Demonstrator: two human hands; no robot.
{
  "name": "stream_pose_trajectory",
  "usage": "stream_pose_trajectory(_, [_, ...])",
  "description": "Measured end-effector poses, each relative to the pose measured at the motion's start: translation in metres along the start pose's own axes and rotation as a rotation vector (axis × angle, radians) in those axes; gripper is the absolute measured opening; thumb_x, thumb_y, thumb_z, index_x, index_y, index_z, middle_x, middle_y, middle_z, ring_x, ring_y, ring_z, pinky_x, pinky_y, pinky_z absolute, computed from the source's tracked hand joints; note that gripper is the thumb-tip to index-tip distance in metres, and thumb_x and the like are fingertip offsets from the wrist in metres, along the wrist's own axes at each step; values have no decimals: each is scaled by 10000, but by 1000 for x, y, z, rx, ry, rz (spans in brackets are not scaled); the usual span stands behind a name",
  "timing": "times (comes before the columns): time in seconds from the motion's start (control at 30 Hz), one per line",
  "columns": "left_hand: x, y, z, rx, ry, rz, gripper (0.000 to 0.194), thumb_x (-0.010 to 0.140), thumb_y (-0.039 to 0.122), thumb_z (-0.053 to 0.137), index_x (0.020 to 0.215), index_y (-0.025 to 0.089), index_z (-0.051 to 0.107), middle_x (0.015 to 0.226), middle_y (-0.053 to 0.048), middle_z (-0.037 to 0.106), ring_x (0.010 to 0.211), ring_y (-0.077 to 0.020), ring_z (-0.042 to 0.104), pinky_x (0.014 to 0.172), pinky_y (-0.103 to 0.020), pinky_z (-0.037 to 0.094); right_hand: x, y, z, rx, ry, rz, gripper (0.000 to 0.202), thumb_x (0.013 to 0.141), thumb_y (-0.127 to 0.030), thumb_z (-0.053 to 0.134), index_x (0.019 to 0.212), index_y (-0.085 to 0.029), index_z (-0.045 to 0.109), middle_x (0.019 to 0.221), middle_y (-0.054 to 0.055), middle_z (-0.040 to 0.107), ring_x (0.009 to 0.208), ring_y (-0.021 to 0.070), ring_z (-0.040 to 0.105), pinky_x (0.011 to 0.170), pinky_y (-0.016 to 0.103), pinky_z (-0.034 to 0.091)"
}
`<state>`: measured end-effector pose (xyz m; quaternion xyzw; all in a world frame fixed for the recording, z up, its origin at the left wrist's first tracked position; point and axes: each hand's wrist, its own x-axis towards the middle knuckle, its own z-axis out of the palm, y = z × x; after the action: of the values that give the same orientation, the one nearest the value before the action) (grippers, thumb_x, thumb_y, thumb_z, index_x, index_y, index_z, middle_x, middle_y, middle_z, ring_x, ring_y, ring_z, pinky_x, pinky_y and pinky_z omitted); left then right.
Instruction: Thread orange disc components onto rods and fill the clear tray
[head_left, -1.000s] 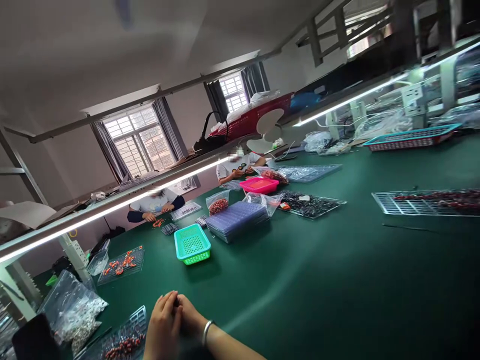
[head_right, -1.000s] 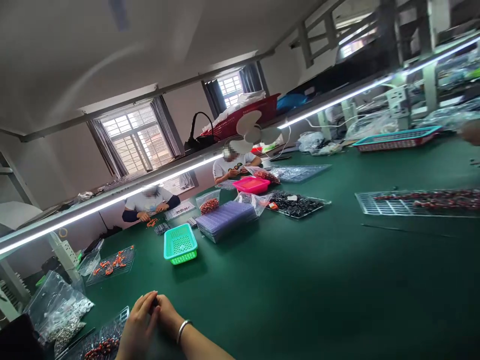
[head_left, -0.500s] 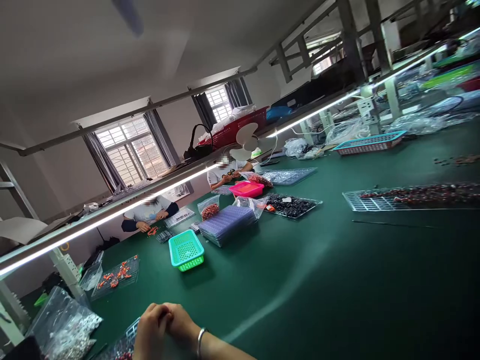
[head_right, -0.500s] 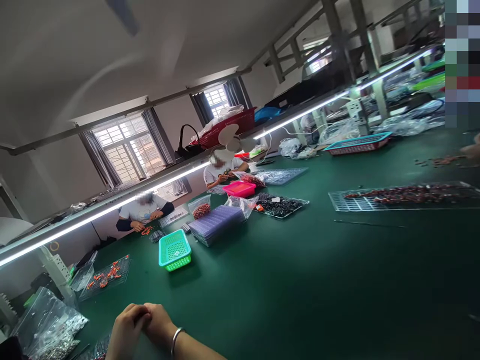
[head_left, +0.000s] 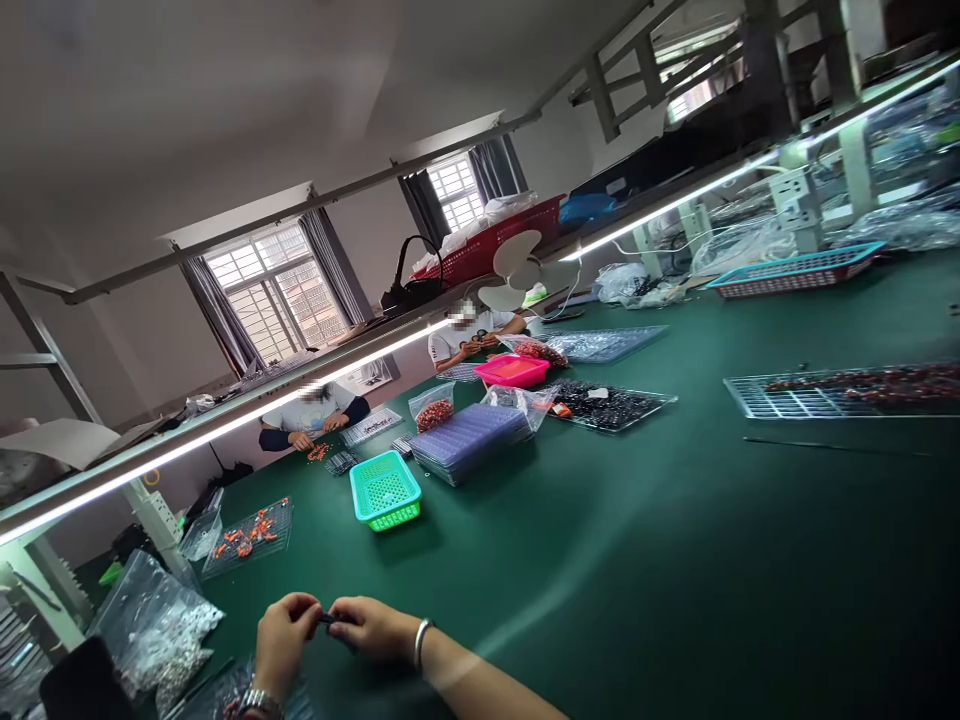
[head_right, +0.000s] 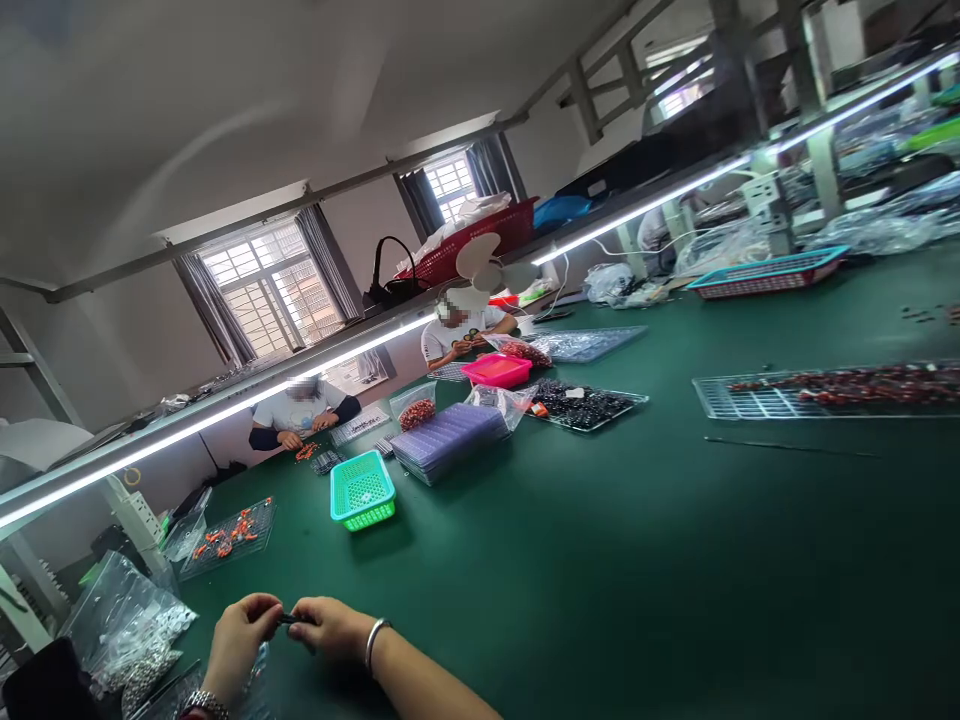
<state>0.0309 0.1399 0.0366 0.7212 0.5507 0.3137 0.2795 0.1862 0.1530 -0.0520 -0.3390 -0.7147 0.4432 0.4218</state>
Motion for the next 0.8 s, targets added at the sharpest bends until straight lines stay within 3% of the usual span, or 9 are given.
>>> stream_pose_trajectory(0.2, [0,-5,11,-317,-20,-186,294,867,396,585,1005,138,607,872,-27,656,728,-130,617,682,-302,502,8,2,1,216,-27,57,235,940,-309,565,1098,-137,593,1015,52,636,802,160,639,683,325,557])
stream_pose_trajectory(0.33, [-9,0,22,-499,-67,-219,517,635,571,734,961,174,670,942,-74,698,957,-224,643,732,-306,472,9,3,-3,381,-68,84,233,952,-334,542,1054,-131,597,911,29,637,684,122,621,592,269,540])
stream_pose_trajectory(0.43, [-12,2,31,-597,-75,-215,577,522,597,783,913,181,692,905,-83,708,973,-253,644,726,-302,469,6,4,-6,484,-104,92,248,957,-356,529,1029,-129,598,860,16,629,627,105,599,548,245,521])
stream_pose_trajectory(0.63, [-2,-6,42,-712,2,-247,279,829,403,634,871,127,631,826,-29,677,758,-140,639,720,-311,510,2,5,-6,590,-157,103,259,962,-371,516,999,-128,598,798,-3,613,567,89,567,509,224,492])
stream_pose_trajectory(0.8, [4,-11,42,-773,18,-307,196,879,319,575,842,133,621,789,-17,678,725,-130,649,720,-295,524,5,7,-7,585,-170,133,213,950,-329,546,967,-126,604,798,-5,614,579,90,572,520,225,498])
